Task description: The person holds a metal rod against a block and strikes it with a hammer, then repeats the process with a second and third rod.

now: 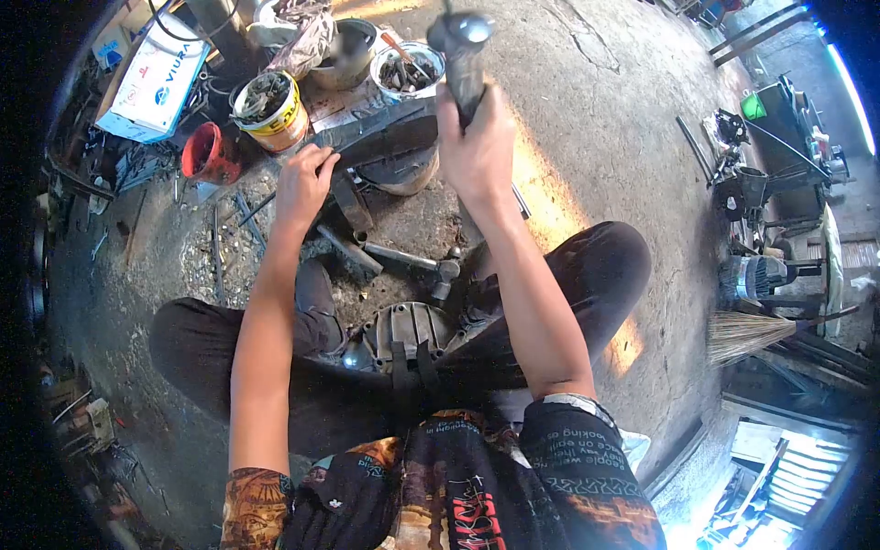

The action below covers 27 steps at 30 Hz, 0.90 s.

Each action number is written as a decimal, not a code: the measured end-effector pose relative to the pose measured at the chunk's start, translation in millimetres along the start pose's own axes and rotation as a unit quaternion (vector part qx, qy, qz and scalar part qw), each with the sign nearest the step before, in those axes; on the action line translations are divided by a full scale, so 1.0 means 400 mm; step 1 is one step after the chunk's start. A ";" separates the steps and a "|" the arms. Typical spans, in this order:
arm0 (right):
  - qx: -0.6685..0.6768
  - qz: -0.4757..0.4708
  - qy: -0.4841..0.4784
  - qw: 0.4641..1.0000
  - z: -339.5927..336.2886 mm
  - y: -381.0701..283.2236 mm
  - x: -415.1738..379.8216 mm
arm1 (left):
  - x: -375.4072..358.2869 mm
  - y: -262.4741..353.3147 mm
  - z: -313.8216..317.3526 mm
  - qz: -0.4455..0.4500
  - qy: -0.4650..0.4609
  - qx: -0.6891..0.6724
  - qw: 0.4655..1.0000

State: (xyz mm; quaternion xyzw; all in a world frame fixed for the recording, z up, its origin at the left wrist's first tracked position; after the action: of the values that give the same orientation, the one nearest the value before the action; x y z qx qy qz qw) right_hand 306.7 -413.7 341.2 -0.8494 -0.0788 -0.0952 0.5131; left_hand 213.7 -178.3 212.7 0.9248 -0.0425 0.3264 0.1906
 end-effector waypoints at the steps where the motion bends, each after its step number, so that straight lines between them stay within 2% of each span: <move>1: 0.020 0.003 0.003 1.000 -0.001 -0.010 -0.016 | 0.004 0.005 -0.006 -0.010 -0.013 -0.002 1.000; 2: 0.041 0.007 0.007 0.999 0.003 -0.017 -0.031 | 0.006 0.009 -0.011 -0.018 -0.025 -0.003 1.000; 4: -0.082 0.042 -0.079 0.993 0.101 0.158 -0.009 | -0.004 0.001 0.001 -0.001 0.003 -0.012 1.000; 5: -0.139 -0.084 0.040 0.986 0.140 0.211 -0.009 | -0.007 0.010 -0.002 0.004 0.001 -0.014 1.000; 6: -0.136 -0.089 0.048 0.986 0.133 0.198 0.005 | 0.001 0.011 -0.007 0.011 0.002 -0.013 1.000; 7: -0.101 0.050 -0.031 0.993 0.132 0.203 0.021 | 0.001 0.011 -0.008 0.001 0.001 -0.009 1.000; 8: -0.067 0.195 -0.118 0.972 0.130 0.221 0.012 | -0.012 0.008 -0.010 -0.004 -0.003 -0.007 1.000; 9: -0.078 0.265 -0.182 0.944 0.090 0.171 0.019 | -0.017 0.011 -0.016 -0.009 -0.004 -0.002 1.000; 10: -0.051 0.252 -0.146 0.955 0.089 0.183 0.026 | -0.006 0.009 -0.017 -0.009 0.003 0.003 1.000; 12: 0.015 0.309 -0.147 0.940 0.077 0.193 0.028 | -0.002 0.008 -0.011 -0.008 0.012 -0.005 1.000; 16: 0.016 0.304 -0.164 0.938 0.089 0.229 0.052 | -0.005 0.003 -0.003 -0.018 0.015 -0.014 1.000; 18: -0.067 0.227 -0.123 0.964 0.083 0.221 0.051 | -0.001 0.002 -0.004 -0.012 0.014 -0.020 1.000; 19: -0.066 0.227 -0.124 0.964 0.086 0.216 0.048 | 0.000 0.002 -0.008 -0.004 0.017 -0.019 1.000; 21: -0.083 0.093 -0.058 0.990 0.083 0.192 0.039 | -0.002 0.004 -0.012 0.002 0.015 -0.019 1.000; 27: -0.166 0.113 -0.093 0.975 0.093 0.148 -0.003 | 0.003 0.009 -0.012 0.001 0.011 -0.025 1.000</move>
State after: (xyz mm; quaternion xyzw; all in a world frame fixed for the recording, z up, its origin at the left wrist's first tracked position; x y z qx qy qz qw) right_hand 322.3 -407.8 273.4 -0.9314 -0.0131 0.0310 0.3625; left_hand 211.1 -179.8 218.1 0.9160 -0.0496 0.3361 0.2134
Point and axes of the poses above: each hand's wrist, its own x-axis towards the middle knuckle, its own z-axis out of the palm, y = z × x, the point moved 2 cm from there along x, towards the middle knuckle, and after that the axes turned 13 degrees about z, right-handed, at the moved point
